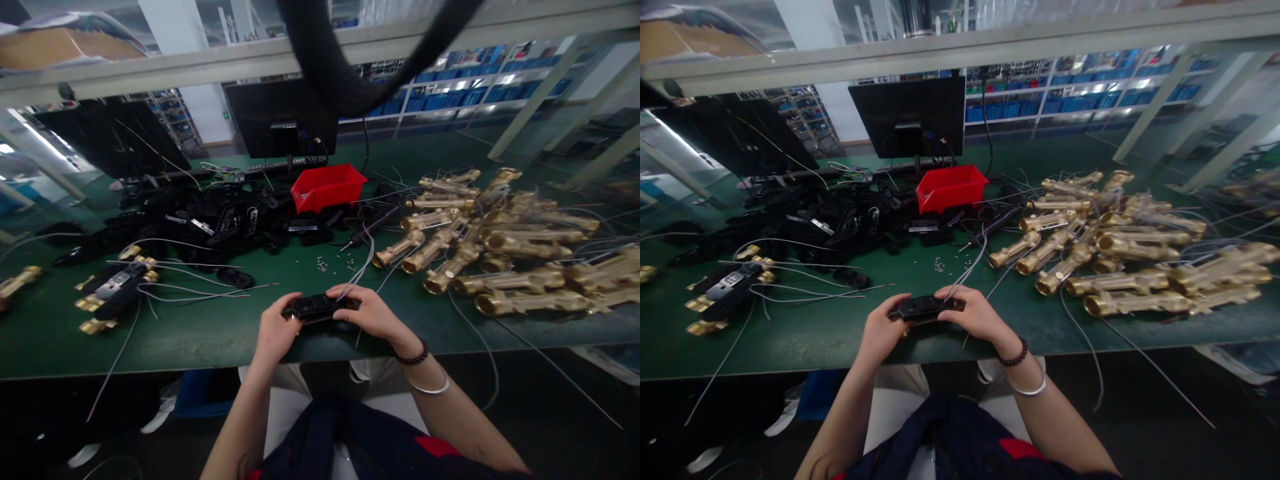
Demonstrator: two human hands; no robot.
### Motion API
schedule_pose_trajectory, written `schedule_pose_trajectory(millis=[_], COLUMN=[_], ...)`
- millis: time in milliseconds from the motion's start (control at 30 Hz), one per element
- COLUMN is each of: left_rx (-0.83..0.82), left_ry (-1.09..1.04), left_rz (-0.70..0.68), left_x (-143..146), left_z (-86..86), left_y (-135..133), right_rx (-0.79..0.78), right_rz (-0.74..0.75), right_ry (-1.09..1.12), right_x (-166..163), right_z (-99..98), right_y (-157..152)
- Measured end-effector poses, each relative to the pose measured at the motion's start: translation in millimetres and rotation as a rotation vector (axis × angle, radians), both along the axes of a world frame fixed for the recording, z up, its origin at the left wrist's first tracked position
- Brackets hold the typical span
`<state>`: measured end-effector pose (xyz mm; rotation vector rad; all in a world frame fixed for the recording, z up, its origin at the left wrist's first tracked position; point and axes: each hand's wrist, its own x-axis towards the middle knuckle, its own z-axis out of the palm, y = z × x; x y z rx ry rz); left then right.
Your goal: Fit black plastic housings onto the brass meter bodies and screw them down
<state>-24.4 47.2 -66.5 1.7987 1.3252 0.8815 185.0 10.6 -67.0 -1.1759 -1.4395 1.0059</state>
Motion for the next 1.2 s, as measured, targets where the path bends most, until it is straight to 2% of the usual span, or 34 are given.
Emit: schedule_pose_trajectory(millis=[67, 233, 500, 800, 1000, 1200], left_rx=[-0.004, -0.001, -0.061, -0.103, 0.004, 0.159], left_ry=[-0.046, -0.091, -0.077, -0.111, -0.117, -0.138], left_rz=[0.014, -0.059, 0.043, 0.075, 0.044, -0.004], left_x=[-3, -2, 11, 14, 9, 0], left_z=[-1.9, -0.6, -4.3, -6.8, -9.9, -17.9], left_y=[0, 6, 21, 24, 14, -9], right_rx=[0.015, -0.023, -0.055, -0.072, 0.021, 0.208], right_rz=[0.022, 0.046, 0.003, 0.053, -0.045, -0.085], right_ry=[-0.042, -0.129, -0.185, -0.116, -0.164, -0.214], right_x=[0, 0, -3, -2, -9, -12], right_z=[0.9, 1.9, -6.9, -9.7, -10.5, -10.3], right_y=[3, 16, 37, 27, 25, 1])
